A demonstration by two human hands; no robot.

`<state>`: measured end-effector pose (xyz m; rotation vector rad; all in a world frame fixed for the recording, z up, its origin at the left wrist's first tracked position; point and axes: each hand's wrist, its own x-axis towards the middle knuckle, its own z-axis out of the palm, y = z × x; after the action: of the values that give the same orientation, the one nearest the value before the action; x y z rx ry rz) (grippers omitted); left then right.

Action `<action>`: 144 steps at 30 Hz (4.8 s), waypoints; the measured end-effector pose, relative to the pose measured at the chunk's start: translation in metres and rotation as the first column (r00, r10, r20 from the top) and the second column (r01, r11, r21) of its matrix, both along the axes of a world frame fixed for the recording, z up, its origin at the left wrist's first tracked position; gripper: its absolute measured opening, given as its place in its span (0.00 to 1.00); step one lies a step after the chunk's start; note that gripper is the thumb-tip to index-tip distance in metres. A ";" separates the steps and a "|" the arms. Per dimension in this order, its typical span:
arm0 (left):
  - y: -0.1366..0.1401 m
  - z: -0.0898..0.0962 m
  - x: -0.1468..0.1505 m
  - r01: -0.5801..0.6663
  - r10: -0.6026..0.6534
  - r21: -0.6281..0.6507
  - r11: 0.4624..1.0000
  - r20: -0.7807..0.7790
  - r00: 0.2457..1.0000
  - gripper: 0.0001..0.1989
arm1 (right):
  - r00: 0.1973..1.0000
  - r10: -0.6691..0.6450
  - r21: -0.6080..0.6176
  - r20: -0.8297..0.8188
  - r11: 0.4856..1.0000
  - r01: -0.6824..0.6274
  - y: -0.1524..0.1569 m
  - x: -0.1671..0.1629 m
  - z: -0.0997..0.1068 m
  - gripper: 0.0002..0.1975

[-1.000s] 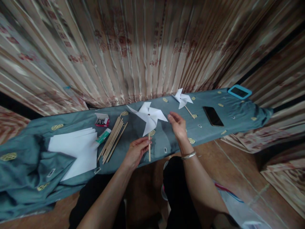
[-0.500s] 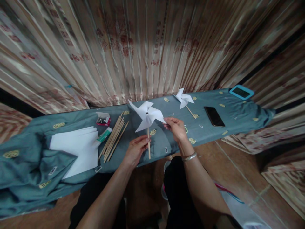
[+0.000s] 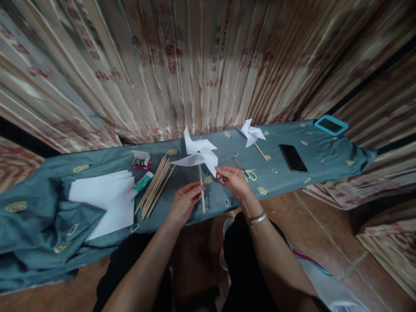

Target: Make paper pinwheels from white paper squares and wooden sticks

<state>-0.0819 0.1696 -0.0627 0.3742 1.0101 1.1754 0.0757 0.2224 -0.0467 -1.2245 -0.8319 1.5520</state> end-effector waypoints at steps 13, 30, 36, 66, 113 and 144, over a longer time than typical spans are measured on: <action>0.000 0.001 0.000 -0.004 0.004 -0.014 1.000 -0.001 1.000 0.16 | 0.990 0.136 -0.009 -0.025 0.991 -0.136 -0.006 -0.012 -0.002 0.17; -0.001 -0.001 -0.002 0.029 -0.029 0.004 1.000 -0.014 0.999 0.17 | 0.976 0.105 0.150 0.192 0.979 -0.135 0.002 0.001 0.003 0.19; -0.005 0.000 -0.004 0.092 -0.092 0.019 0.996 0.014 0.996 0.16 | 0.916 -0.339 0.304 0.217 0.915 0.267 0.028 0.027 -0.011 0.21; -0.004 -0.002 -0.005 0.037 -0.037 0.017 0.999 0.013 0.999 0.17 | 0.995 0.015 0.052 0.095 0.998 -0.020 0.004 0.007 0.001 0.22; -0.008 0.002 -0.007 0.096 -0.097 0.023 0.995 0.025 0.995 0.16 | 0.917 -0.385 0.320 0.109 0.887 0.334 0.019 0.031 -0.006 0.14; -0.005 0.002 -0.006 0.051 -0.051 0.014 0.999 0.014 0.999 0.16 | 0.990 -0.130 0.079 0.056 0.989 0.126 -0.009 0.005 0.004 0.20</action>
<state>-0.0879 0.1642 -0.0607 0.3992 0.9751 1.1379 0.0808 0.2132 -0.0424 -1.2507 -0.8273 1.3745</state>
